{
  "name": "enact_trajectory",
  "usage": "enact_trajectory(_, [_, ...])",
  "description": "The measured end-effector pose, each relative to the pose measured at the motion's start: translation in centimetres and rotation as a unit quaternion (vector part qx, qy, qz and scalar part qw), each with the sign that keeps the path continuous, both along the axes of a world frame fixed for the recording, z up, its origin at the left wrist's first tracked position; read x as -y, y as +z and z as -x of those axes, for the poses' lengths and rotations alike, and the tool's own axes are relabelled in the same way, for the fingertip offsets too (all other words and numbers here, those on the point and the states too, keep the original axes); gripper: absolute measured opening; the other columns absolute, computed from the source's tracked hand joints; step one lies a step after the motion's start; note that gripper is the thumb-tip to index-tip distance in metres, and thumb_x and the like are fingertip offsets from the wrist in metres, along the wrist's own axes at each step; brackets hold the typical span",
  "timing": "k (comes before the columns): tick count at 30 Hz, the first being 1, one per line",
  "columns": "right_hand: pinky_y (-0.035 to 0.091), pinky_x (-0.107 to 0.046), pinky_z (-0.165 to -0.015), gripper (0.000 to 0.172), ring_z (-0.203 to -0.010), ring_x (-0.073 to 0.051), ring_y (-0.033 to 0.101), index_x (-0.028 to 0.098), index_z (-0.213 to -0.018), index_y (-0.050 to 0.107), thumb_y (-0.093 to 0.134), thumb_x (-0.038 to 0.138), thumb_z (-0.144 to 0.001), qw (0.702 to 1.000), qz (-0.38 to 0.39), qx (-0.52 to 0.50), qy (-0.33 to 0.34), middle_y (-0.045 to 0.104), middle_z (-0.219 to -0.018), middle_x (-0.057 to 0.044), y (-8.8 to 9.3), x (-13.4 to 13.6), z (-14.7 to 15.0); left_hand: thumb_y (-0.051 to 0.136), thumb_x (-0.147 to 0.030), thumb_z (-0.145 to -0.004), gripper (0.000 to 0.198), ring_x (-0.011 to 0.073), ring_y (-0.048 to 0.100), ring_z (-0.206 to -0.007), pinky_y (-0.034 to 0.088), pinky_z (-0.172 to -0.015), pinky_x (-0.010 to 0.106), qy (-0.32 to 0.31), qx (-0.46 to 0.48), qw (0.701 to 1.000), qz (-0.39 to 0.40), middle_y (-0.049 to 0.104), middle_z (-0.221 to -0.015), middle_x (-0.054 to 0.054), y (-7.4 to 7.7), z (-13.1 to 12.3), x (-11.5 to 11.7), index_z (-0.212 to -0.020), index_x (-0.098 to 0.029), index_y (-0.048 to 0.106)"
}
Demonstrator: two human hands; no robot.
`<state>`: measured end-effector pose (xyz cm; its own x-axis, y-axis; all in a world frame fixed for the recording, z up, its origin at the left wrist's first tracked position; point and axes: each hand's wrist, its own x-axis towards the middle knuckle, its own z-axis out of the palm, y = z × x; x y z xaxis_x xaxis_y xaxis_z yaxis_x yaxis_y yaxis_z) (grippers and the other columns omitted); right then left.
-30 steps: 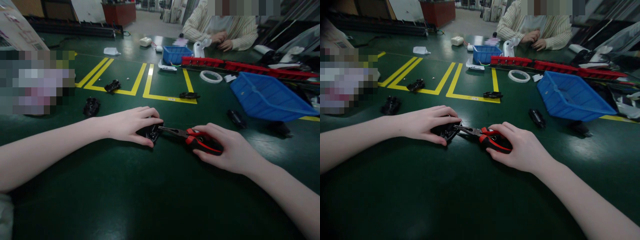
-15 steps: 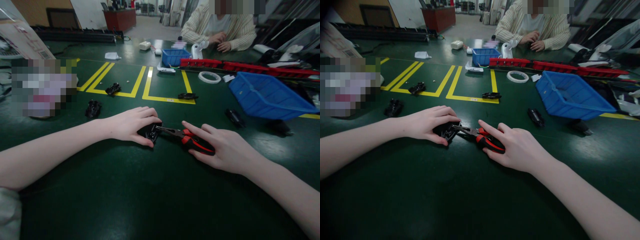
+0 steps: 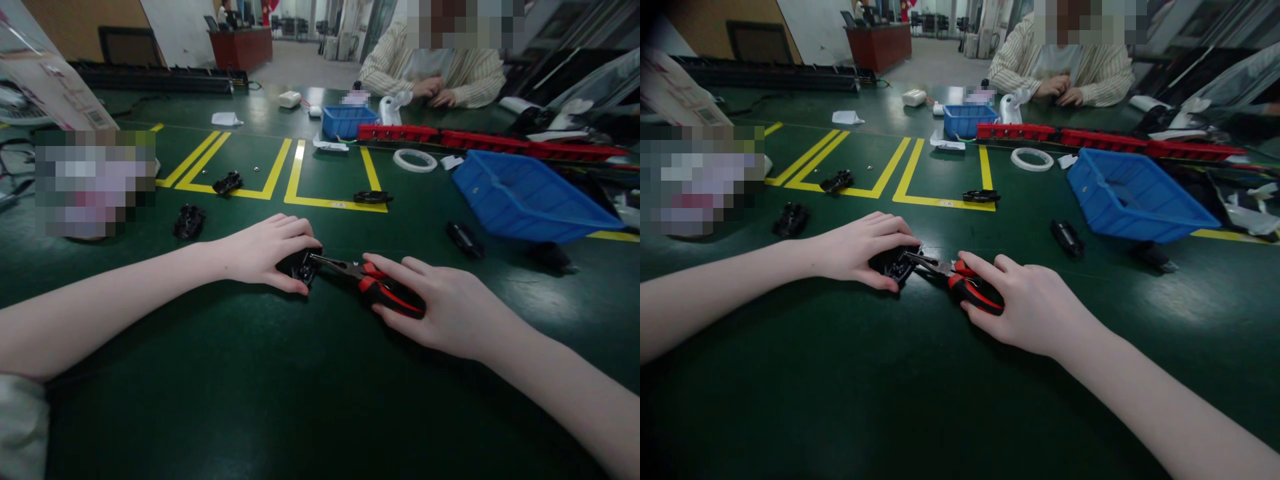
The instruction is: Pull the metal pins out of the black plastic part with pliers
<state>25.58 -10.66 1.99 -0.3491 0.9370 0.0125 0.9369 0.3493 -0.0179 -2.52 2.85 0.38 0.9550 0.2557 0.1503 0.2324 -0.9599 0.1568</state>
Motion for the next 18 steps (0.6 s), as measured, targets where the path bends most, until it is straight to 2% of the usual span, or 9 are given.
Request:
enact_trajectory(8, [0.044, -0.030, -0.053, 0.065, -0.060, -0.019, 0.064, 0.025, -0.144, 0.054, 0.052, 0.055, -0.087, 1.000, 0.013, 0.010, -0.017, 0.069, -0.094, -0.009, 1.2, 0.3, 0.0, 0.057, -0.067, -0.089, 0.072, 0.0285, 0.056, -0.108, 0.044, -0.092, 0.037, 0.009, -0.005, 1.000, 0.005, 0.058, -0.123, 0.015, 0.2, -0.2, 0.1, -0.135, -0.012, 0.055])
enact_trajectory(18, [0.047, -0.031, -0.055, 0.066, -0.062, -0.021, 0.066, 0.026, -0.147, 0.051, 0.048, 0.055, -0.087, 0.999, 0.023, 0.024, -0.035, 0.069, -0.093, -0.009, 1.1, 0.6, 0.6, 0.058, -0.065, -0.089, 0.071, 0.0285, 0.056, -0.107, 0.045, -0.092, 0.038, 0.002, 0.005, 1.000, 0.003, 0.058, -0.122, 0.015, 0.0, -0.1, 0.1, -0.134, -0.011, 0.055])
